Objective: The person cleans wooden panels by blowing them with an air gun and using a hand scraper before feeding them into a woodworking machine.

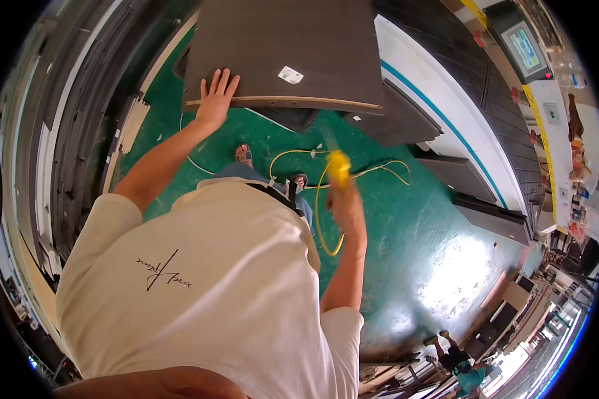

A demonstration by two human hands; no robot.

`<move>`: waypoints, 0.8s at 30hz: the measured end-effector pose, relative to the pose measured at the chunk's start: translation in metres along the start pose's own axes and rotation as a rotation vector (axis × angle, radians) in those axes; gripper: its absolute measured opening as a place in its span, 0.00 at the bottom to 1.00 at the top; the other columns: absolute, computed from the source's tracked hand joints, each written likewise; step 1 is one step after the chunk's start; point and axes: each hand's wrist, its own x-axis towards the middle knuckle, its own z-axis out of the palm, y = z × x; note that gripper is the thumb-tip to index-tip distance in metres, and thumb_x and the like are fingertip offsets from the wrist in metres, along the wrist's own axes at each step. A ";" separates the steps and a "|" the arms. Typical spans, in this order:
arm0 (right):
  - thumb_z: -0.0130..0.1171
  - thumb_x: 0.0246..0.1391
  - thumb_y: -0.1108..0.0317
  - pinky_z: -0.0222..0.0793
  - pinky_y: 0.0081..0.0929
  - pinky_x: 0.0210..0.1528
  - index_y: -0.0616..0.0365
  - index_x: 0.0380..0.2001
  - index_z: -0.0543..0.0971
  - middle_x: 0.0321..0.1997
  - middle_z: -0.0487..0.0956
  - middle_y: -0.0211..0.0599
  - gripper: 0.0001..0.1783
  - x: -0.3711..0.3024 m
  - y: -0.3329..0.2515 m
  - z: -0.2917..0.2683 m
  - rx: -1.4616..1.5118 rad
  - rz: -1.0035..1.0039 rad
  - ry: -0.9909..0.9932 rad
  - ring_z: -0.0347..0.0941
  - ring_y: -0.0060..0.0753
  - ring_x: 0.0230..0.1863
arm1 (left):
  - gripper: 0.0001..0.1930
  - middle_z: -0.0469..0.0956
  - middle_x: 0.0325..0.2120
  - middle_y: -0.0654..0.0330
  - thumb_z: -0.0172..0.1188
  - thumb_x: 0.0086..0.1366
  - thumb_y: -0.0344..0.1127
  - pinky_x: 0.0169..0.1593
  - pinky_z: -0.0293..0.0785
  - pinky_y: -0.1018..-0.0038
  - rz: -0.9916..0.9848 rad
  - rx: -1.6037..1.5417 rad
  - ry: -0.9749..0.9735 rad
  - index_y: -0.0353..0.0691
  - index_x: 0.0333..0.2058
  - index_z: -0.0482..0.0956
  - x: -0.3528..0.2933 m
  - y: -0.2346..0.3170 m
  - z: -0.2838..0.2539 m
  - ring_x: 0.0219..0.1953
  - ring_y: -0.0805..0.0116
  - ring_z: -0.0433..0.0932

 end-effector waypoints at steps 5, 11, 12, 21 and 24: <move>0.48 0.74 0.53 0.63 0.23 0.25 0.56 0.44 0.73 0.25 0.76 0.28 0.16 -0.028 0.081 -0.049 0.274 -0.046 -0.177 0.72 0.21 0.24 | 0.46 0.47 0.76 0.46 0.59 0.58 0.19 0.73 0.43 0.33 -0.027 -0.036 -0.034 0.47 0.75 0.54 -0.061 0.037 -0.032 0.78 0.40 0.43; 0.47 0.74 0.46 0.57 0.24 0.22 0.52 0.56 0.73 0.25 0.69 0.28 0.23 -0.070 0.201 -0.092 1.067 -0.104 0.460 0.69 0.26 0.23 | 0.46 0.49 0.75 0.46 0.60 0.56 0.21 0.74 0.44 0.39 -0.152 -0.100 -0.045 0.44 0.74 0.56 -0.121 0.092 -0.040 0.78 0.42 0.46; 0.48 0.73 0.44 0.56 0.22 0.23 0.53 0.56 0.75 0.24 0.67 0.26 0.25 -0.072 0.205 -0.085 1.056 -0.057 0.344 0.64 0.24 0.22 | 0.45 0.49 0.75 0.45 0.62 0.55 0.23 0.74 0.46 0.40 -0.110 -0.079 -0.030 0.42 0.73 0.56 -0.115 0.098 -0.039 0.77 0.41 0.48; 0.44 0.76 0.49 0.57 0.23 0.23 0.54 0.66 0.70 0.23 0.64 0.26 0.26 -0.050 0.259 -0.061 1.573 -0.295 0.002 0.60 0.23 0.20 | 0.50 0.48 0.75 0.41 0.64 0.54 0.22 0.74 0.53 0.44 0.051 0.085 -0.151 0.41 0.75 0.51 -0.060 0.162 -0.064 0.75 0.35 0.51; 0.50 0.73 0.48 0.55 0.23 0.21 0.57 0.64 0.69 0.22 0.61 0.26 0.28 -0.050 0.252 -0.052 1.573 -0.233 -0.143 0.56 0.23 0.19 | 0.50 0.49 0.75 0.40 0.64 0.54 0.23 0.75 0.53 0.46 0.041 0.027 -0.255 0.41 0.75 0.51 -0.079 0.154 -0.136 0.75 0.34 0.52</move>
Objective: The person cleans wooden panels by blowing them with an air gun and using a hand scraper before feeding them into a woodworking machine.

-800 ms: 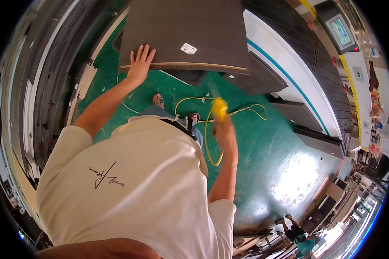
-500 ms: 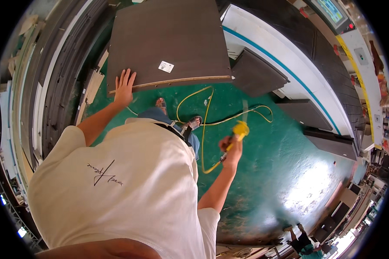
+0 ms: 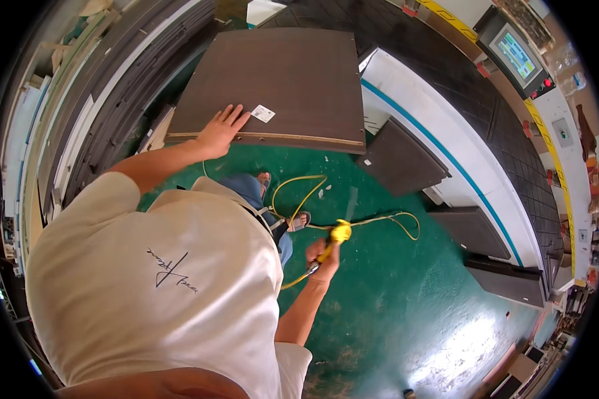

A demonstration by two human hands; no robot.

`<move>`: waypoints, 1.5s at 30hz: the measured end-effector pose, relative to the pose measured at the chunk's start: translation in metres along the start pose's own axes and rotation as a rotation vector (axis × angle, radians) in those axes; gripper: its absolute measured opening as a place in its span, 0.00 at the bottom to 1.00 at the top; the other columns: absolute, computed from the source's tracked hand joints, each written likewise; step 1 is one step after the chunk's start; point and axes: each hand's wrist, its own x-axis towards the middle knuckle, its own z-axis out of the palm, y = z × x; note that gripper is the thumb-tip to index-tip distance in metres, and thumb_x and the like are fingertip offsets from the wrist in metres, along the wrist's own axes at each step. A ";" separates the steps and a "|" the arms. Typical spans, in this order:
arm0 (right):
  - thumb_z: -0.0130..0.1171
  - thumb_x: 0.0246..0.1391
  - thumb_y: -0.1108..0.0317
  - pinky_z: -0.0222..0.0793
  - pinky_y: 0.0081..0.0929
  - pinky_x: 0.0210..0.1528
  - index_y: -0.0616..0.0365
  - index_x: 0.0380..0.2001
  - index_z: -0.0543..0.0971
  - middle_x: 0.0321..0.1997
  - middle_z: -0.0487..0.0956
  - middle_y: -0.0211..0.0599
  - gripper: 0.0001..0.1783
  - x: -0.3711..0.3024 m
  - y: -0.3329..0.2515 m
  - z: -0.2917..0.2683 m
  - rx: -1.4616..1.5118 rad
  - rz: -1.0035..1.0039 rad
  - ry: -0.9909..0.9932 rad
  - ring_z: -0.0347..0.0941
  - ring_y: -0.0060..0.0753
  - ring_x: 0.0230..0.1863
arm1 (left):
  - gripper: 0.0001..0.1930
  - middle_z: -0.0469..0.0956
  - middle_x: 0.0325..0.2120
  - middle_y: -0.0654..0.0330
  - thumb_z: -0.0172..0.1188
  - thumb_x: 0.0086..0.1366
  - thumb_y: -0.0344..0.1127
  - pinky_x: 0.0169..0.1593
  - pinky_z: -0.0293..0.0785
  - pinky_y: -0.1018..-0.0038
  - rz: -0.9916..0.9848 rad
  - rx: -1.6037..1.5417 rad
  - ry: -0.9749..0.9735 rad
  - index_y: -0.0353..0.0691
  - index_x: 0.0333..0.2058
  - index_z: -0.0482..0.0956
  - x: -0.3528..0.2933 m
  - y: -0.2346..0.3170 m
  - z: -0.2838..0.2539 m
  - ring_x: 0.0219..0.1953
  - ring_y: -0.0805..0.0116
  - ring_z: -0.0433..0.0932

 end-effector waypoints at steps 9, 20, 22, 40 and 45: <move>0.50 0.71 0.45 0.58 0.26 0.22 0.55 0.65 0.67 0.23 0.67 0.29 0.30 0.052 -0.024 0.126 -0.260 -0.234 -0.273 0.64 0.28 0.19 | 0.39 0.77 0.59 0.45 0.65 0.54 0.29 0.57 0.77 0.58 0.090 0.108 -0.039 0.42 0.68 0.69 -0.007 -0.027 -0.332 0.53 0.47 0.81; 0.53 0.73 0.51 0.57 0.21 0.22 0.52 0.35 0.71 0.24 0.73 0.27 0.17 0.120 0.001 0.181 -0.752 -0.231 0.151 0.69 0.22 0.21 | 0.33 0.80 0.56 0.50 0.72 0.62 0.42 0.62 0.74 0.62 -0.080 -0.352 0.122 0.33 0.62 0.74 0.176 -0.282 -0.470 0.58 0.58 0.78; 0.51 0.74 0.49 0.56 0.20 0.20 0.51 0.36 0.71 0.22 0.71 0.26 0.18 0.137 0.008 0.182 -0.796 -0.275 0.219 0.69 0.22 0.21 | 0.36 0.79 0.58 0.47 0.72 0.61 0.49 0.65 0.71 0.60 -0.151 -0.207 0.521 0.36 0.63 0.74 0.239 -0.320 -0.439 0.61 0.53 0.76; 0.49 0.74 0.52 0.63 0.20 0.24 0.58 0.53 0.73 0.27 0.77 0.31 0.20 0.215 0.042 0.272 -0.855 -0.194 0.591 0.75 0.24 0.24 | 0.33 0.79 0.57 0.51 0.65 0.66 0.57 0.63 0.71 0.63 -0.222 -0.647 0.475 0.38 0.60 0.77 0.590 -0.553 -0.199 0.59 0.58 0.77; 0.50 0.74 0.51 0.64 0.22 0.24 0.58 0.53 0.73 0.28 0.77 0.32 0.21 0.231 0.054 0.301 -0.822 0.039 0.492 0.73 0.26 0.23 | 0.34 0.83 0.53 0.55 0.65 0.65 0.62 0.60 0.71 0.64 -0.193 -0.930 0.173 0.37 0.56 0.81 0.651 -0.558 -0.123 0.57 0.62 0.78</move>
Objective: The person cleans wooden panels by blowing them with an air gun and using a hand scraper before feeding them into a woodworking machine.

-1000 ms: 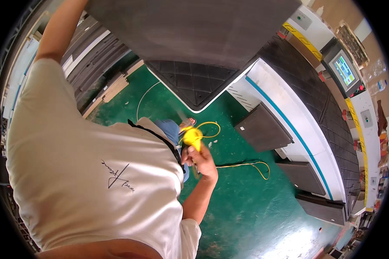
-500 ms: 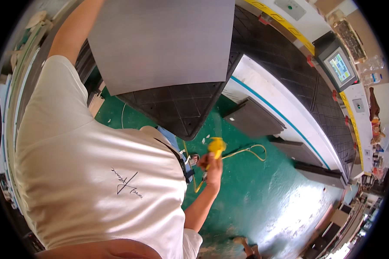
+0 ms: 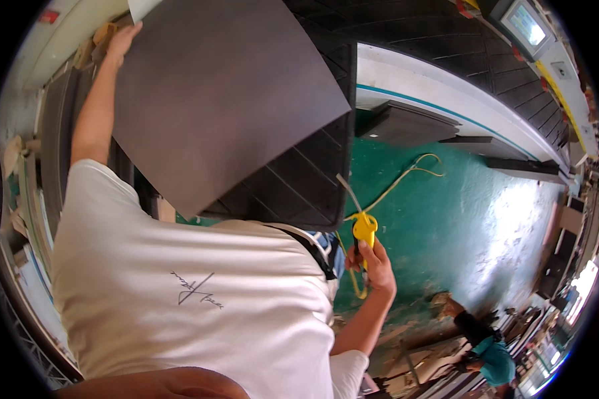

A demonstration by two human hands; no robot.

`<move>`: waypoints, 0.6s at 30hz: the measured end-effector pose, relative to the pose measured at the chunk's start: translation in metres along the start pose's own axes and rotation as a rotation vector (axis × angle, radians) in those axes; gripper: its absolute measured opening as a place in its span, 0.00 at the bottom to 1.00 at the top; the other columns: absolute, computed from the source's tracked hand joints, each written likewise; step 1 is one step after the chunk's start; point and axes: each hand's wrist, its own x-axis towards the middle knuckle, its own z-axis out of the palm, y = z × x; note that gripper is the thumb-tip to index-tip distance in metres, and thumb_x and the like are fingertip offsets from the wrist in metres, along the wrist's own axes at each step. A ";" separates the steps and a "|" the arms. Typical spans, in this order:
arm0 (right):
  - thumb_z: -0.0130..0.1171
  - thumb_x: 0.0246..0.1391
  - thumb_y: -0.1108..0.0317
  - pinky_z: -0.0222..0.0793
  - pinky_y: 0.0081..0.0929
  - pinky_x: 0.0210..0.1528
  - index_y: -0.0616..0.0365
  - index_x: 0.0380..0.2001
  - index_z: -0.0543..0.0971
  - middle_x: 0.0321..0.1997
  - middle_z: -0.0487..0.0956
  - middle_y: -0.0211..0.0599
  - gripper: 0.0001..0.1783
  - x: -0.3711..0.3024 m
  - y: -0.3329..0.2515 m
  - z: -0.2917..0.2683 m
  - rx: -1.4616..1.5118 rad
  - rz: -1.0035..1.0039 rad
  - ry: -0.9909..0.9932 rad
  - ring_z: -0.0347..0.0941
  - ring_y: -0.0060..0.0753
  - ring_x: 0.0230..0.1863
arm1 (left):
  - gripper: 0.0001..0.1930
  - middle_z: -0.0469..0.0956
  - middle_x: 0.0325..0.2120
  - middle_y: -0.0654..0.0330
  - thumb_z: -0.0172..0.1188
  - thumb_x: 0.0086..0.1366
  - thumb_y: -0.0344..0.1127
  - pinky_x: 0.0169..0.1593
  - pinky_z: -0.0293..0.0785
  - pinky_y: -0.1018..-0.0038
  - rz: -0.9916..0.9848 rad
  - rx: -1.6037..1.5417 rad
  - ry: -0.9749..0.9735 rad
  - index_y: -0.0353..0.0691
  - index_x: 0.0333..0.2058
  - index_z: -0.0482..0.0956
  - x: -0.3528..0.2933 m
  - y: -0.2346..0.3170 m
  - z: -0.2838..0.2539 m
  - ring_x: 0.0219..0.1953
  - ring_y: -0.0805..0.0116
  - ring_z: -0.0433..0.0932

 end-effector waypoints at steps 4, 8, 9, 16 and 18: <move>0.49 0.74 0.52 0.67 0.24 0.24 0.56 0.43 0.73 0.27 0.76 0.31 0.17 0.026 0.000 0.005 0.140 -0.026 0.287 0.76 0.29 0.24 | 0.32 0.82 0.54 0.53 0.66 0.66 0.57 0.61 0.70 0.65 -0.033 0.057 0.103 0.36 0.57 0.82 -0.019 -0.075 0.043 0.57 0.62 0.78; 0.48 0.75 0.52 0.66 0.23 0.23 0.57 0.48 0.73 0.27 0.75 0.31 0.18 0.045 -0.019 0.014 0.081 -0.035 0.222 0.76 0.30 0.23 | 0.30 0.85 0.48 0.55 0.67 0.66 0.58 0.55 0.74 0.68 -0.300 -0.110 -0.046 0.35 0.53 0.84 -0.061 -0.075 0.092 0.51 0.65 0.81; 0.48 0.75 0.52 0.65 0.23 0.23 0.57 0.50 0.73 0.27 0.75 0.32 0.19 0.047 -0.027 0.019 0.078 -0.021 0.197 0.76 0.30 0.23 | 0.31 0.85 0.48 0.54 0.66 0.66 0.57 0.55 0.74 0.67 -0.251 -0.103 -0.084 0.34 0.54 0.84 -0.064 -0.082 0.104 0.51 0.63 0.82; 0.47 0.76 0.53 0.64 0.21 0.21 0.56 0.60 0.71 0.28 0.73 0.31 0.21 0.078 -0.078 0.063 0.060 -0.038 0.119 0.75 0.30 0.24 | 0.34 0.82 0.52 0.42 0.62 0.65 0.59 0.59 0.74 0.59 0.111 0.351 0.005 0.34 0.58 0.79 -0.079 -0.084 0.166 0.55 0.44 0.80; 0.48 0.75 0.52 0.63 0.21 0.20 0.54 0.65 0.69 0.28 0.73 0.32 0.25 0.103 -0.086 0.074 0.025 -0.035 0.139 0.75 0.30 0.24 | 0.35 0.78 0.56 0.43 0.63 0.64 0.57 0.65 0.67 0.53 0.156 0.404 0.057 0.36 0.61 0.75 -0.087 -0.080 0.177 0.61 0.44 0.74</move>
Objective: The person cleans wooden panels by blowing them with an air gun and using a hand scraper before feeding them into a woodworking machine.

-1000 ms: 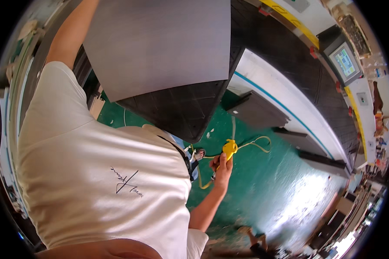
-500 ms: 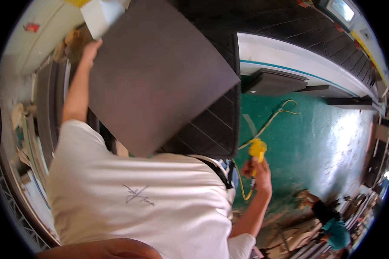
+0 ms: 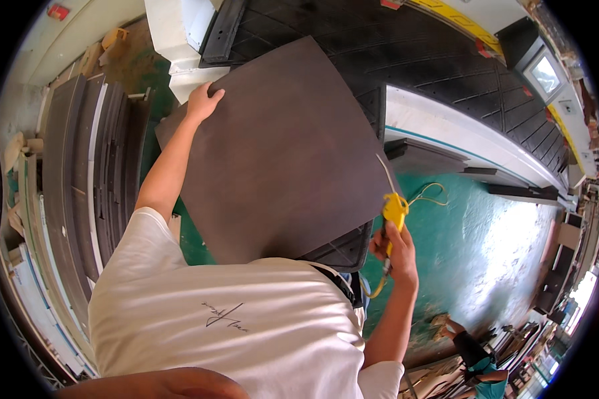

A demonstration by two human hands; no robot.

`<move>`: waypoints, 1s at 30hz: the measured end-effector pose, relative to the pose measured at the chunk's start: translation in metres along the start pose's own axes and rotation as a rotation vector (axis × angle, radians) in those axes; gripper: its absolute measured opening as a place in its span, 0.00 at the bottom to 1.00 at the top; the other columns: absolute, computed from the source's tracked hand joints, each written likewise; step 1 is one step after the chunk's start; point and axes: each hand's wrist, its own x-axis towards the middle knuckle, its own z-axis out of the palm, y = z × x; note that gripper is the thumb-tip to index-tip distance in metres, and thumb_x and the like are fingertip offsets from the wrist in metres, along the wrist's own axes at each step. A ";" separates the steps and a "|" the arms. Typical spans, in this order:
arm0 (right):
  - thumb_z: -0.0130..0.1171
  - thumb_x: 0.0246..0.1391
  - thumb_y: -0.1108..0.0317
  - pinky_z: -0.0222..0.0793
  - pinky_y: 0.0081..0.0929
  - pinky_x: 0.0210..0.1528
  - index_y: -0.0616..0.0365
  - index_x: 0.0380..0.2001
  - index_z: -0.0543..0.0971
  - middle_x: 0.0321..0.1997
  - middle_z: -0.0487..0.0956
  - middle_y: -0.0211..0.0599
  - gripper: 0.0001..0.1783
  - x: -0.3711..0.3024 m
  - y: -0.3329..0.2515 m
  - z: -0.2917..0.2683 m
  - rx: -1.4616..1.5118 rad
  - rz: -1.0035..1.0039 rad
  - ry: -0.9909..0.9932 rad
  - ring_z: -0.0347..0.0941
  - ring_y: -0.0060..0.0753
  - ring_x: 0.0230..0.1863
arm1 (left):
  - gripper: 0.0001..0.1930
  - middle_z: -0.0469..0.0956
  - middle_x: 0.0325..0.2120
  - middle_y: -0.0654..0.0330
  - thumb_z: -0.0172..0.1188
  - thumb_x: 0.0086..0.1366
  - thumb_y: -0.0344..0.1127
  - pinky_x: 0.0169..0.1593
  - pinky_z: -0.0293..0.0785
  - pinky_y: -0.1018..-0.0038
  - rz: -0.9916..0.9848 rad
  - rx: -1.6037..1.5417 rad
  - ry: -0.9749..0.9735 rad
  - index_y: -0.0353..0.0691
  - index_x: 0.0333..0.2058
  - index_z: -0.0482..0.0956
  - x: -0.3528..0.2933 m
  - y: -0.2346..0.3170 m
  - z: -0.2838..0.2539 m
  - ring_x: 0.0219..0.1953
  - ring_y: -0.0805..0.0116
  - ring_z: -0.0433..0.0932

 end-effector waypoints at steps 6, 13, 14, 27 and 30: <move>0.52 0.51 0.80 0.81 0.37 0.48 0.54 0.69 0.64 0.50 0.77 0.36 0.39 0.044 -0.039 0.088 0.188 -0.229 -0.119 0.77 0.38 0.55 | 0.38 0.53 0.73 0.43 0.65 0.62 0.50 0.71 0.41 0.29 0.293 -0.018 -0.069 0.40 0.67 0.66 -0.084 0.118 0.023 0.77 0.39 0.44; 0.66 0.60 0.63 0.75 0.37 0.58 0.58 0.61 0.75 0.52 0.82 0.42 0.27 0.052 -0.101 0.093 -0.854 -0.496 -0.371 0.79 0.40 0.55 | 0.35 0.69 0.67 0.51 0.67 0.69 0.41 0.73 0.61 0.58 0.228 -1.550 -1.310 0.36 0.69 0.64 -0.273 0.290 0.023 0.70 0.57 0.67; 0.67 0.60 0.60 0.76 0.36 0.56 0.56 0.60 0.77 0.51 0.83 0.42 0.26 0.059 -0.122 0.077 -0.989 -0.681 -0.456 0.80 0.38 0.54 | 0.25 0.78 0.59 0.49 0.65 0.69 0.38 0.68 0.69 0.58 -0.047 -1.644 -1.146 0.35 0.61 0.72 -0.283 0.306 0.014 0.64 0.54 0.74; 0.71 0.53 0.49 0.57 0.58 0.73 0.41 0.68 0.72 0.76 0.62 0.42 0.40 0.240 -0.614 -0.093 -1.776 -1.596 0.812 0.49 0.53 0.79 | 0.17 0.74 0.21 0.62 0.54 0.74 0.48 0.27 0.75 0.70 -0.640 -1.811 0.237 0.39 0.43 0.79 -0.418 0.285 -0.044 0.20 0.67 0.75; 0.72 0.51 0.49 0.56 0.59 0.74 0.41 0.66 0.75 0.75 0.64 0.43 0.38 0.257 -0.617 -0.068 -1.864 -1.463 0.807 0.51 0.54 0.79 | 0.21 0.72 0.20 0.62 0.56 0.73 0.46 0.24 0.71 0.73 -0.650 -1.611 0.350 0.36 0.55 0.77 -0.471 0.306 -0.065 0.19 0.70 0.74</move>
